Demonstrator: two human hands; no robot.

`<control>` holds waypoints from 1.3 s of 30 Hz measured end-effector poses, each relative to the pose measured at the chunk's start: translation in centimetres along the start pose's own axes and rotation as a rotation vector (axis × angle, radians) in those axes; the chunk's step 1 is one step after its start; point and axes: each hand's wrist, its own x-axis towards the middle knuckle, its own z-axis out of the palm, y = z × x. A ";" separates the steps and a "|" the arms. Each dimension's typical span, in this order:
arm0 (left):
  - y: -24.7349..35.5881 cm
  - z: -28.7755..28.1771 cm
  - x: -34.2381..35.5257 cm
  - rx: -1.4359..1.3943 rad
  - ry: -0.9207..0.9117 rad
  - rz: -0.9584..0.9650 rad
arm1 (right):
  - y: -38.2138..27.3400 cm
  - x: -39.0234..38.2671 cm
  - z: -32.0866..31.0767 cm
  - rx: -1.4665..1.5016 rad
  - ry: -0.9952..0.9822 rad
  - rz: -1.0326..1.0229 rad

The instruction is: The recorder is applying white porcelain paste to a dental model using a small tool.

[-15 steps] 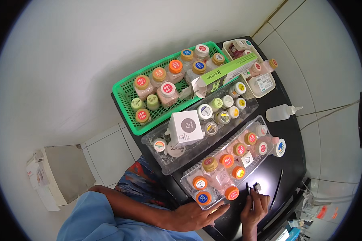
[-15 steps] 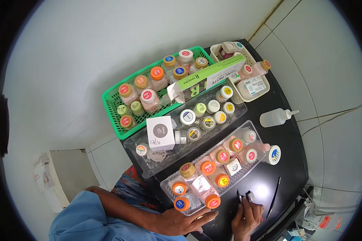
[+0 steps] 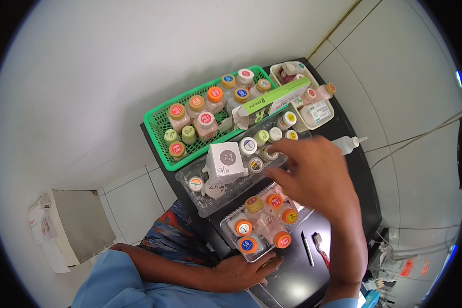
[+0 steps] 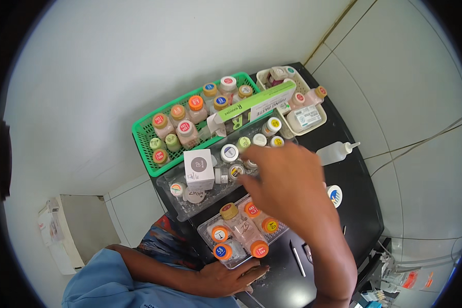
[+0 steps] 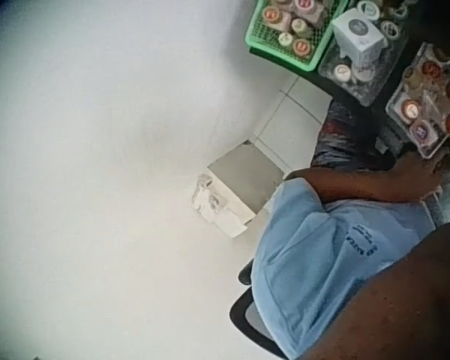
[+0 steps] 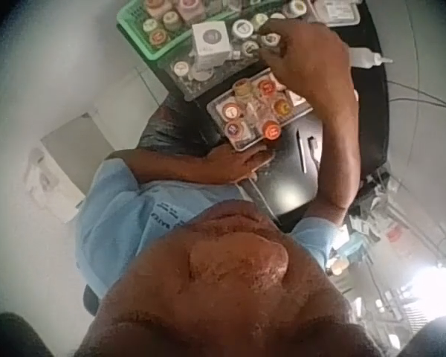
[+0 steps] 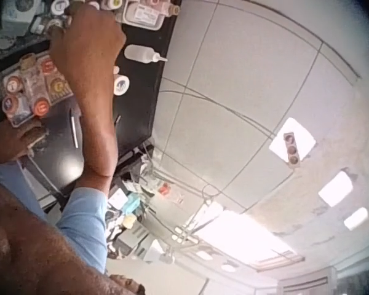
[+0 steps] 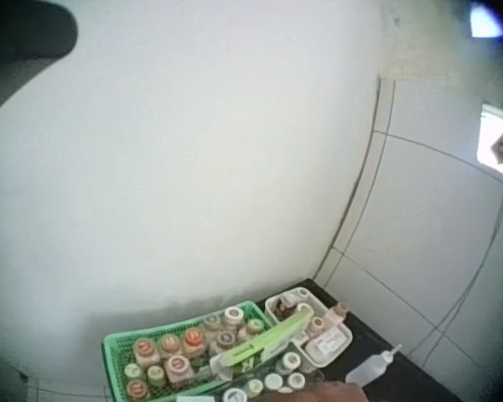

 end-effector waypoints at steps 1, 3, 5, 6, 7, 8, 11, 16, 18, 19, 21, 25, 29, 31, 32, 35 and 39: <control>0.1 0.1 0.0 0.004 0.009 0.013 | 0.1 1.5 0.5 -0.051 -0.054 -0.042; 0.1 0.8 0.1 0.050 0.021 0.043 | -0.5 3.5 1.2 -0.111 -0.133 -0.054; 0.0 0.6 0.2 0.054 0.016 0.044 | -1.2 4.5 2.1 -0.162 -0.215 -0.076; 0.0 0.5 0.2 0.054 0.004 0.042 | -1.6 4.8 2.4 -0.204 -0.267 -0.069; 0.0 0.6 0.2 0.055 0.009 0.042 | -1.8 5.1 2.7 -0.245 -0.319 -0.059; -0.2 0.7 0.2 0.053 0.017 0.050 | -1.9 5.2 3.1 -0.250 -0.320 -0.060; -0.4 1.1 0.2 0.092 0.072 0.064 | -1.5 4.8 4.4 -0.295 -0.319 -0.059; -0.4 0.5 0.6 0.097 0.154 0.089 | 0.9 0.7 -0.3 0.188 -0.034 -0.037; -0.3 0.1 0.4 0.018 0.042 0.047 | 2.2 -1.0 0.3 0.337 0.077 -0.115; -0.2 -0.1 0.4 0.016 0.049 0.067 | 2.8 -2.0 0.7 0.515 0.095 -0.076; -0.1 -0.5 0.6 -0.005 0.052 0.079 | 3.9 -3.5 2.0 0.734 0.122 -0.059; -0.2 -0.4 0.7 -0.010 0.060 0.075 | 5.1 -4.4 4.5 0.801 0.140 -0.040; -0.4 0.0 0.7 0.033 0.111 0.063 | 5.0 -4.5 5.3 0.856 0.153 -0.036; -0.3 0.2 0.7 0.079 0.140 0.059 | 4.9 -4.4 5.4 0.851 0.173 -0.066; -0.3 0.1 0.7 0.073 0.124 0.047 | 4.8 -4.4 5.4 0.849 0.175 -0.070; -0.2 0.1 0.8 0.071 0.115 0.041 | 4.7 -4.5 5.2 0.863 0.175 -0.047; -0.1 0.0 0.8 0.073 0.127 0.046 | 4.6 -4.5 5.2 0.856 0.178 -0.042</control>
